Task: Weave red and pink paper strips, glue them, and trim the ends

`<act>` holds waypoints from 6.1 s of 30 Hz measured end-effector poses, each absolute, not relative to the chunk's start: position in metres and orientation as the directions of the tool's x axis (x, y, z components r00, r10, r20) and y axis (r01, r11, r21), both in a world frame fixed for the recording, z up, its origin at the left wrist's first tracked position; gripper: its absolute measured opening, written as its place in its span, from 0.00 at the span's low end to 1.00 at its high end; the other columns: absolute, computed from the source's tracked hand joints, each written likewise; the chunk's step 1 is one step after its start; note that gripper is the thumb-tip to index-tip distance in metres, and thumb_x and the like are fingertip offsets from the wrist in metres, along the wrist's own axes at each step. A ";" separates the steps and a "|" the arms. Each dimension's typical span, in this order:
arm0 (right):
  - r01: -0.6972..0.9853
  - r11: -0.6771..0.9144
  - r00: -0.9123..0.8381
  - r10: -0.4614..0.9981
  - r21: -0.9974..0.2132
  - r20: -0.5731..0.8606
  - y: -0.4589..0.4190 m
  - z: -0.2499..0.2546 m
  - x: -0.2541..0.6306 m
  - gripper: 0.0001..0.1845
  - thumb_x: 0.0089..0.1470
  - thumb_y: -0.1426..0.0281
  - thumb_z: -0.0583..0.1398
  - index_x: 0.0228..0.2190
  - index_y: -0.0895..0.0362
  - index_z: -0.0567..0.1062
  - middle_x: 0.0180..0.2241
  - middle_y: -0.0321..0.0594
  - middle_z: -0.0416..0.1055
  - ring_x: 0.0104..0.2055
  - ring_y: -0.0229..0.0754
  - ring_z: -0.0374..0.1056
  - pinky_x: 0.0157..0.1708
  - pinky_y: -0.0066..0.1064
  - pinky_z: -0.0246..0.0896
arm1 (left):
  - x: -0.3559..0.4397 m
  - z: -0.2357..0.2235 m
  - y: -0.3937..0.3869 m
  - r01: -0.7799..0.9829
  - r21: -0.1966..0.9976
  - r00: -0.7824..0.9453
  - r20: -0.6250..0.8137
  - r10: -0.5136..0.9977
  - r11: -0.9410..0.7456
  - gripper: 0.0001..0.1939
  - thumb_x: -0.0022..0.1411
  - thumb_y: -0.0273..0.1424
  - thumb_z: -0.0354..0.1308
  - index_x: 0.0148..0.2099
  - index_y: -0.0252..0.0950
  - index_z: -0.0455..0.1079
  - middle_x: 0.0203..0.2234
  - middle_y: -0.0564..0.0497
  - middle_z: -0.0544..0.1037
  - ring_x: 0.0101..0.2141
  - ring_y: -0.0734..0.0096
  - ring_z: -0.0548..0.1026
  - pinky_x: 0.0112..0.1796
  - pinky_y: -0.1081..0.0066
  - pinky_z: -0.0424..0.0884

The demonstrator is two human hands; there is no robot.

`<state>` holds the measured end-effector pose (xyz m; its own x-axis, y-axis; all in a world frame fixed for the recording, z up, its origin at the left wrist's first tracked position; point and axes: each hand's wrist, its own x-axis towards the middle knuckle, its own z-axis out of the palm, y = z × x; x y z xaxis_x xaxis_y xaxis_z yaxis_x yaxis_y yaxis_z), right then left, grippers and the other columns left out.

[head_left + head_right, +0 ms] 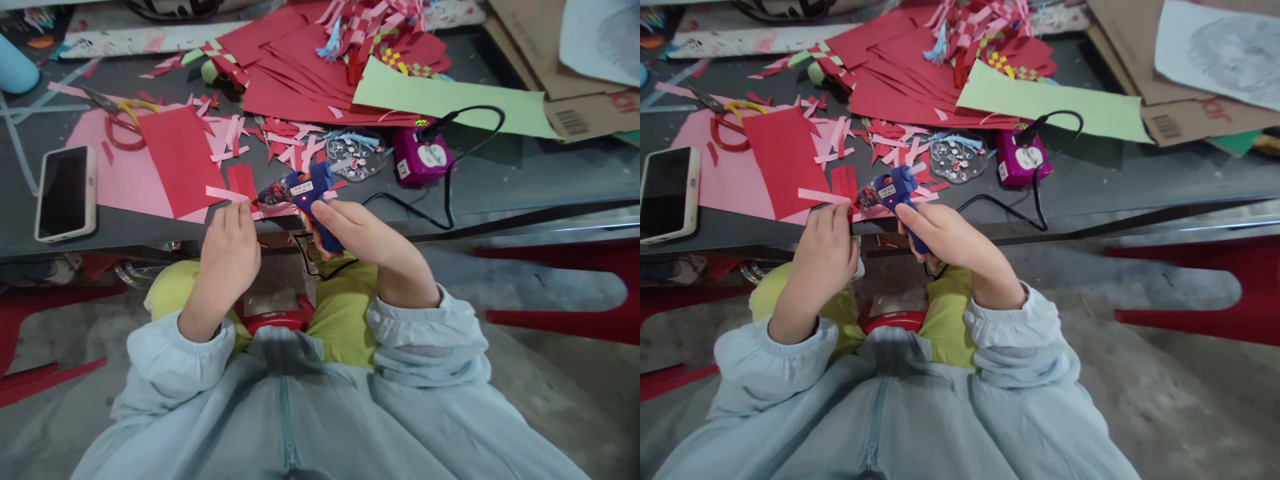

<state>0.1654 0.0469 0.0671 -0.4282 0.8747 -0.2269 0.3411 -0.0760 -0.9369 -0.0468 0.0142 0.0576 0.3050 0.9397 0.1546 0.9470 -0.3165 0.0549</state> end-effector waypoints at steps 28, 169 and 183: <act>0.278 -0.140 -0.389 0.888 -0.950 -0.245 0.048 0.071 0.166 0.32 0.54 0.39 0.52 0.25 0.55 0.70 0.15 0.34 0.66 0.16 0.35 0.62 0.18 0.29 0.56 | -0.047 0.058 0.014 0.945 0.009 0.322 0.150 0.935 -0.327 0.27 0.60 0.22 0.49 0.61 0.18 0.57 0.50 0.29 0.70 0.50 0.49 0.69 0.50 0.52 0.69; -0.101 -0.063 -0.057 0.997 -0.993 -0.057 0.063 0.063 0.144 0.29 0.58 0.42 0.50 0.35 0.53 0.74 0.13 0.31 0.62 0.19 0.39 0.68 0.16 0.27 0.57 | -0.036 0.059 0.022 0.966 -0.066 0.254 0.067 0.965 -0.250 0.30 0.63 0.23 0.46 0.66 0.41 0.60 0.46 0.37 0.69 0.47 0.52 0.67 0.45 0.56 0.68; -0.333 -0.019 -0.021 1.000 -0.943 -0.013 0.103 0.117 0.107 0.31 0.54 0.38 0.51 0.26 0.54 0.68 0.13 0.32 0.60 0.20 0.40 0.70 0.12 0.27 0.51 | -0.028 0.061 0.028 0.980 -0.092 0.181 0.055 0.982 -0.175 0.29 0.64 0.22 0.44 0.66 0.28 0.59 0.44 0.32 0.70 0.46 0.48 0.69 0.44 0.58 0.67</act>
